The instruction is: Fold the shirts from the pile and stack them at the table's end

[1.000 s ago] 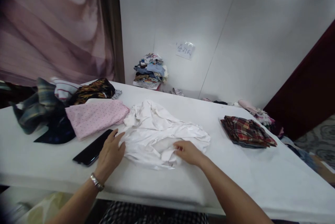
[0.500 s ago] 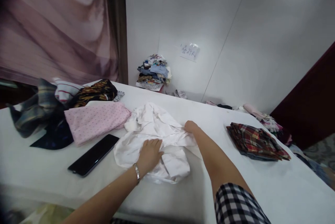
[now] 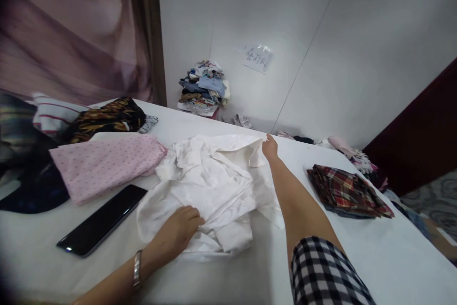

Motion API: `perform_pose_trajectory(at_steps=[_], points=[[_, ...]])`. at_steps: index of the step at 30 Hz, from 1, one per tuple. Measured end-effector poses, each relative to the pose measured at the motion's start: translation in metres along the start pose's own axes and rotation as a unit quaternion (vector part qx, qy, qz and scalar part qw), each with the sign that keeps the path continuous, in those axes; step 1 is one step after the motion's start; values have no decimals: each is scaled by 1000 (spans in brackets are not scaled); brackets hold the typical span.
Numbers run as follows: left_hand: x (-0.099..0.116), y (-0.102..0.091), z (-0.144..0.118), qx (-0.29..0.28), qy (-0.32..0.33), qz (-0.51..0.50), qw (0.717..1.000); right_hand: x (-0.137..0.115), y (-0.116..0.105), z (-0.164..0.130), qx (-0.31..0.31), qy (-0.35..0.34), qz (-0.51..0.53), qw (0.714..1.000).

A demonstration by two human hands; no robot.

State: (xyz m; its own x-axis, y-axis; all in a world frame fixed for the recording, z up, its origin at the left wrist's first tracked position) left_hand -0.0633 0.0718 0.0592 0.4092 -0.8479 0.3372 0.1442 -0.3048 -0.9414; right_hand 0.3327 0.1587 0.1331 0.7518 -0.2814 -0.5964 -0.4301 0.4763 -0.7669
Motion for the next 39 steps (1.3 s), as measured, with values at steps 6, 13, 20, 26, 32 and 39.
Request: perform_pose_trajectory(at_steps=[6, 13, 20, 26, 32, 39], points=[[-4, 4, -13, 19, 17, -1, 1000, 14, 12, -84, -178, -57, 33, 982], [0, -10, -17, 161, 36, -15, 986, 29, -7, -180, -293, -230, -191, 908], [9, -12, -36, 182, 44, -20, 982, 38, -58, -263, -107, -247, -247, 931], [5, -3, -46, 46, -76, 59, 994, 55, -59, -336, -126, -254, -213, 935], [-1, -18, -49, 88, -156, 74, 981, 71, -57, -358, -92, -234, -185, 950], [-20, -21, -75, 255, -83, 63, 961, 94, -45, -359, -134, -127, -172, 968]])
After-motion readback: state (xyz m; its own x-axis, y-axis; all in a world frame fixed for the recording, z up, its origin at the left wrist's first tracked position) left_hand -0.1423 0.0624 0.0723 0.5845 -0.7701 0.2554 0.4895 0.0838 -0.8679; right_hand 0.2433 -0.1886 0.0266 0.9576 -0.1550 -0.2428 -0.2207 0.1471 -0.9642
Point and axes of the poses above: each hand's wrist, its own z-axis towards the middle knuckle, its own y-axis out of the palm, x = y × z, the point moved 2 cm from there along z, towards the middle knuckle, and after that the axes turned 9 degrees about -x, right-handed, at the moved point
